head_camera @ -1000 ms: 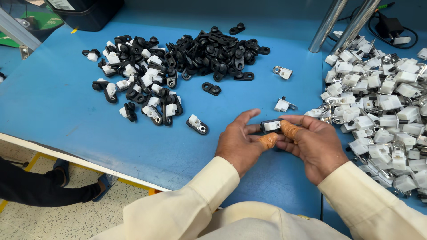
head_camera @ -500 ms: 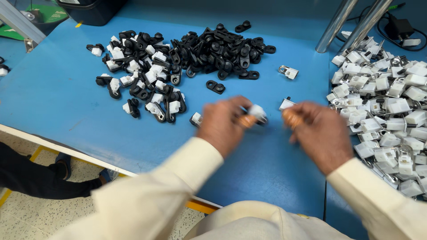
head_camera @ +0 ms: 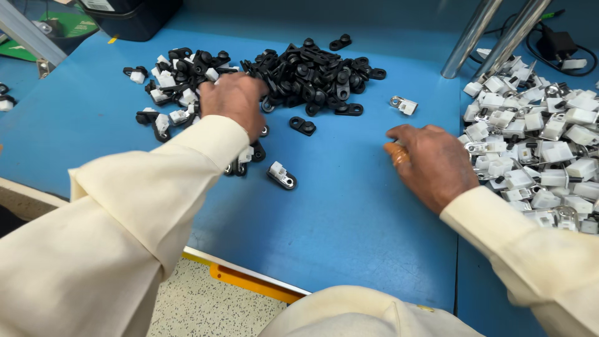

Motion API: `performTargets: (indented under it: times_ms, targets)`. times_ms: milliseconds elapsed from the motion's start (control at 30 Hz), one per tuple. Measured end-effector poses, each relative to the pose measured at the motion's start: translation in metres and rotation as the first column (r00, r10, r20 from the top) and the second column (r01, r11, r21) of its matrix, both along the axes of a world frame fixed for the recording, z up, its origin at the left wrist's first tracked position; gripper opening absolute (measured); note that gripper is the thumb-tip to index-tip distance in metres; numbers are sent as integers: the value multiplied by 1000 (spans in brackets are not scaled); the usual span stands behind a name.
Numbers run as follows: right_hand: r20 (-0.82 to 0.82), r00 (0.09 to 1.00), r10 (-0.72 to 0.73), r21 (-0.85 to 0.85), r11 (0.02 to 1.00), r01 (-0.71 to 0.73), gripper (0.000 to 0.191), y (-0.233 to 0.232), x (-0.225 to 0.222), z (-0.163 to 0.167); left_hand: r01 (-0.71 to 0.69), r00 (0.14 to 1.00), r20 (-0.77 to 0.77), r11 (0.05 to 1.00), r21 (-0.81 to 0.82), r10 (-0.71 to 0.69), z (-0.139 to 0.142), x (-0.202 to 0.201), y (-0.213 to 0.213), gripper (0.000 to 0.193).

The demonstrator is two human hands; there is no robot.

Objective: The person sits at a blue workbench and repeatedly assembles small plastic components, picking a black strap-like part and a white plastic piece, pressing them together by hand, and placing the assembled unit aside. The person continues this assembly cycle throughout the episode.

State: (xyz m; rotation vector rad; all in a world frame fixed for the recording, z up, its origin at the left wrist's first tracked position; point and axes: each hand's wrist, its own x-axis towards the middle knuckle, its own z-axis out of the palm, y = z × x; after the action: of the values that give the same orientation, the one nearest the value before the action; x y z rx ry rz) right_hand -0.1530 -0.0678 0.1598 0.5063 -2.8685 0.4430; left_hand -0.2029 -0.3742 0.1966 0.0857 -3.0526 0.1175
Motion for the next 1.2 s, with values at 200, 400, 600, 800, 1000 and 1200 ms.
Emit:
performTargets:
  times_ms: [200,400,600,800,1000,1200]
  targets:
    - [-202,965,168,-186,960,-207,29,-7,32,-20,118,973,192,990,74,-130,-22,-18,38,40]
    - [14,995,-95,-404,910,92,44,5,41,-20,171,979,87,972,161,-186,-28,-9,38,46]
    - [112,969,-220,-272,931,243,38,18,64,-21,245,963,50,936,254,-265,-28,-4,53,45]
    - [198,931,-306,-495,789,364,44,23,60,-25,9,995,51,613,790,-81,-37,-16,73,29]
    - [201,894,-401,-301,843,446,38,42,73,-15,-354,915,364,83,931,-176,-63,33,144,20]
    - [-17,959,-282,-138,951,277,36,41,75,-25,-127,978,205,679,723,-35,-44,63,155,24]
